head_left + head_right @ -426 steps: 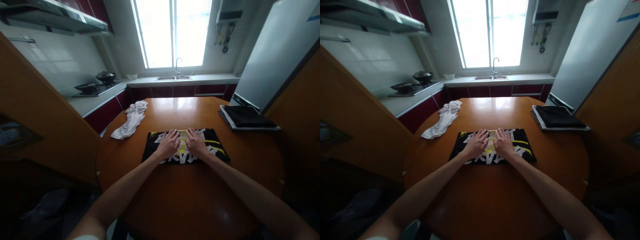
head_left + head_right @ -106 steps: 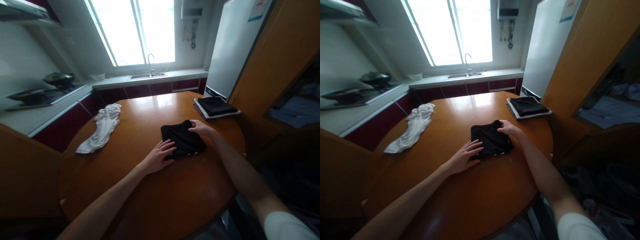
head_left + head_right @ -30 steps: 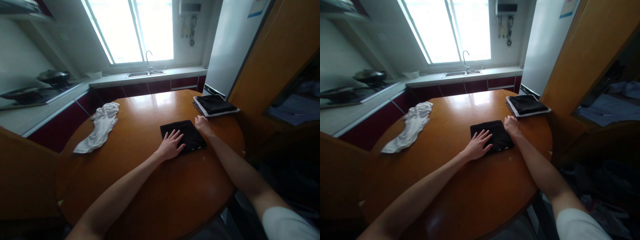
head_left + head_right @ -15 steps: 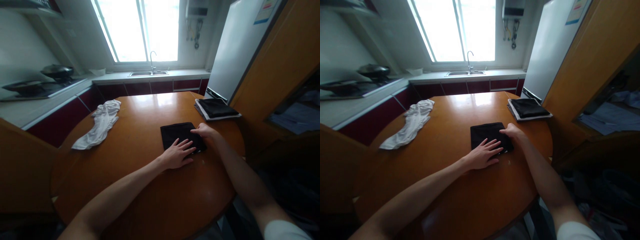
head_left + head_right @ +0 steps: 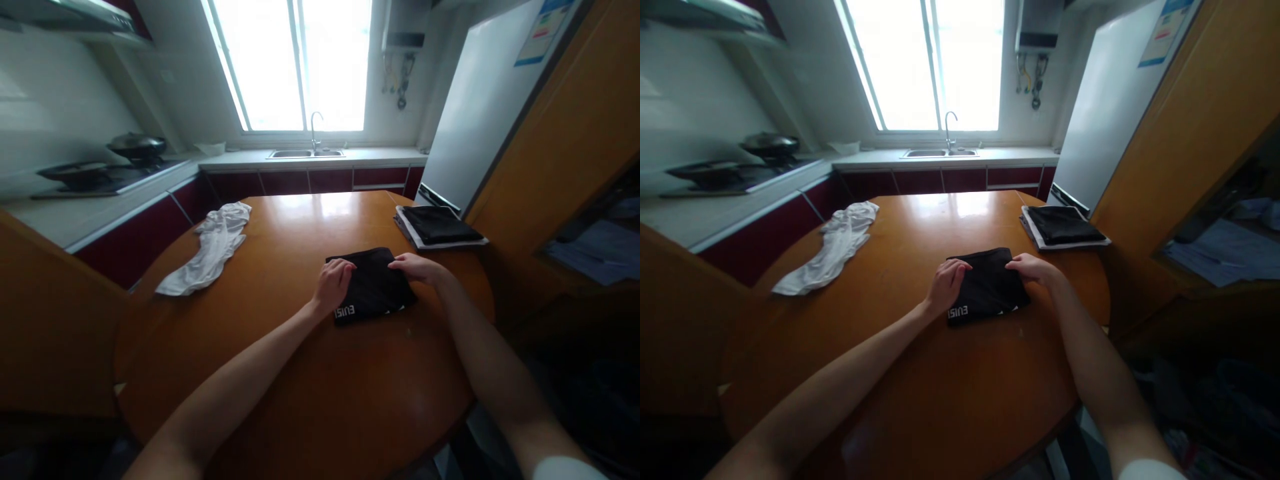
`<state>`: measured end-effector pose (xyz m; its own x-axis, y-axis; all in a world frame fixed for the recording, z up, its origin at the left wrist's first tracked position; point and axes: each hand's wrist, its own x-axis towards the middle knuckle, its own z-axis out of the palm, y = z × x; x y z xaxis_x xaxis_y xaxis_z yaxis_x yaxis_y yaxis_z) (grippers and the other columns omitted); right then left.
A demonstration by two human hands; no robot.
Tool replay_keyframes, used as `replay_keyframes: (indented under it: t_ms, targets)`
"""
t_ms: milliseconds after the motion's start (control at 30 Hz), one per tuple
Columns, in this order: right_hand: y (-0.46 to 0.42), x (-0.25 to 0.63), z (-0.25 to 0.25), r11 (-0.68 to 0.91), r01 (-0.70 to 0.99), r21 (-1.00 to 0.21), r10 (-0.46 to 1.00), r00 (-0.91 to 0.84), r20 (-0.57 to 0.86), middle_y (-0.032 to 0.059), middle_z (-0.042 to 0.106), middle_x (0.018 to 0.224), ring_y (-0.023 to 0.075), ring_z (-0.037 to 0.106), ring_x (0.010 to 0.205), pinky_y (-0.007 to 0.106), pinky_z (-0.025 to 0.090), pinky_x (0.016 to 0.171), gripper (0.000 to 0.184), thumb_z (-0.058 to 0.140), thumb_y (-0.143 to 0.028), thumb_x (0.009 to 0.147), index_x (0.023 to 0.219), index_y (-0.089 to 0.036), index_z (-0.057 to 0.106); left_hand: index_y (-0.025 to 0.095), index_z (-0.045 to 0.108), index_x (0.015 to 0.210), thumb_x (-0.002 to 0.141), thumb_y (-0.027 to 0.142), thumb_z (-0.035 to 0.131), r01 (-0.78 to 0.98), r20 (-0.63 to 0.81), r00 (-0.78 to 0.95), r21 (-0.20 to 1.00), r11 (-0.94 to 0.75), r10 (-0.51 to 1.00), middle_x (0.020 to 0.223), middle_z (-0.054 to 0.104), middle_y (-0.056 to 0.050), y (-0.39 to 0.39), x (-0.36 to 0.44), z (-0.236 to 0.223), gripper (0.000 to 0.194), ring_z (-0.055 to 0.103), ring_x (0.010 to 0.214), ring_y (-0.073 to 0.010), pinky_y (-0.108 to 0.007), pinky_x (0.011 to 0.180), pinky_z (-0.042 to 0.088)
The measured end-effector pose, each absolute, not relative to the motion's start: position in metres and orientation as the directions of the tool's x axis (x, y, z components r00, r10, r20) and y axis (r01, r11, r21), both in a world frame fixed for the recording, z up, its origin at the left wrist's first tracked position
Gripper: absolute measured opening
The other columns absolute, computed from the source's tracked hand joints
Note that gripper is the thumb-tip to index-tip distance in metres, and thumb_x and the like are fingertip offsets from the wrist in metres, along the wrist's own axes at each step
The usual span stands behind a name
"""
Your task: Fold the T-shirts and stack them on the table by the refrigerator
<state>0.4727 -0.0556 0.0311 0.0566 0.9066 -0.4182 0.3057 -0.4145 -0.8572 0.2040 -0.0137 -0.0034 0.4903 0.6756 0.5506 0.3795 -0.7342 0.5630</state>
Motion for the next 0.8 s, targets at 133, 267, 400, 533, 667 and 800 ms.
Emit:
replay_keyframes:
  t_ms: [133,267,400,533,667,800]
  targets:
    - [-0.061,0.472,0.041,-0.363,0.219,-0.906,0.929,0.004,-0.371,0.0029,0.069,0.074,0.0099,0.058,0.055,0.016,0.044,0.045,0.018,0.075,-0.028,0.082,0.091,-0.015,0.067,0.020,0.069,0.091,0.103,0.037,0.030,0.464,0.437,0.244,0.731,-0.500,0.866,0.098,0.073,-0.007,0.024,0.196,-0.017,0.045,0.067,0.097,-0.0211,-0.034,0.094,0.050]
    - [-0.065,0.466,0.053,-0.301,0.177,-0.937,0.952,0.105,-0.287,0.0060,0.074,0.081,0.0169,0.069,0.069,0.020,0.054,0.054,0.021,0.075,-0.028,0.082,0.099,-0.017,0.069,0.019,0.068,0.090,0.102,0.037,0.030,0.429,0.384,0.187,0.796,-0.427,0.904,0.095,0.073,-0.007,0.035,0.194,-0.024,0.044,0.068,0.093,-0.0211,-0.034,0.090,0.052]
    - [-0.066,0.460,0.067,-0.237,0.102,-0.966,0.953,0.215,-0.211,0.0084,0.077,0.092,0.0221,0.074,0.086,0.024,0.059,0.071,0.021,0.071,-0.024,0.083,0.103,-0.017,0.072,0.020,0.068,0.097,0.100,0.038,0.038,0.366,0.413,0.336,0.771,-0.521,0.847,0.100,0.074,-0.006,0.029,0.195,-0.027,0.035,0.068,0.096,-0.0208,-0.035,0.091,0.053]
    - [-0.069,0.459,0.087,-0.149,0.144,-0.978,0.946,0.309,-0.098,0.0085,0.078,0.091,0.0243,0.073,0.088,0.027,0.060,0.075,0.032,0.067,-0.023,0.084,0.115,-0.016,0.072,0.021,0.066,0.110,0.094,0.032,0.052,0.365,0.363,0.461,0.754,-0.546,0.810,0.107,0.074,-0.007,0.020,0.196,-0.028,0.023,0.070,0.097,-0.0213,-0.037,0.091,0.055]
    - [-0.077,0.461,0.109,-0.098,0.260,-0.961,0.936,0.353,0.000,0.0092,0.077,0.092,0.0243,0.073,0.086,0.029,0.060,0.075,0.041,0.066,-0.025,0.085,0.125,-0.014,0.069,0.022,0.062,0.115,0.092,0.033,0.057,0.287,0.307,0.529,0.813,-0.507,0.791,0.114,0.073,-0.009,0.004,0.204,-0.025,0.026,0.070,0.103,-0.0212,-0.038,0.095,0.054]
    - [-0.088,0.471,0.127,-0.046,0.292,-0.955,0.941,0.333,0.056,0.0098,0.077,0.104,0.0220,0.072,0.089,0.028,0.058,0.077,0.041,0.065,-0.023,0.084,0.124,-0.014,0.069,0.022,0.058,0.118,0.090,0.043,0.066,0.078,0.186,0.643,0.949,-0.305,0.743,0.121,0.071,-0.012,-0.013,0.228,-0.020,0.037,0.067,0.113,-0.0229,-0.039,0.098,0.052]
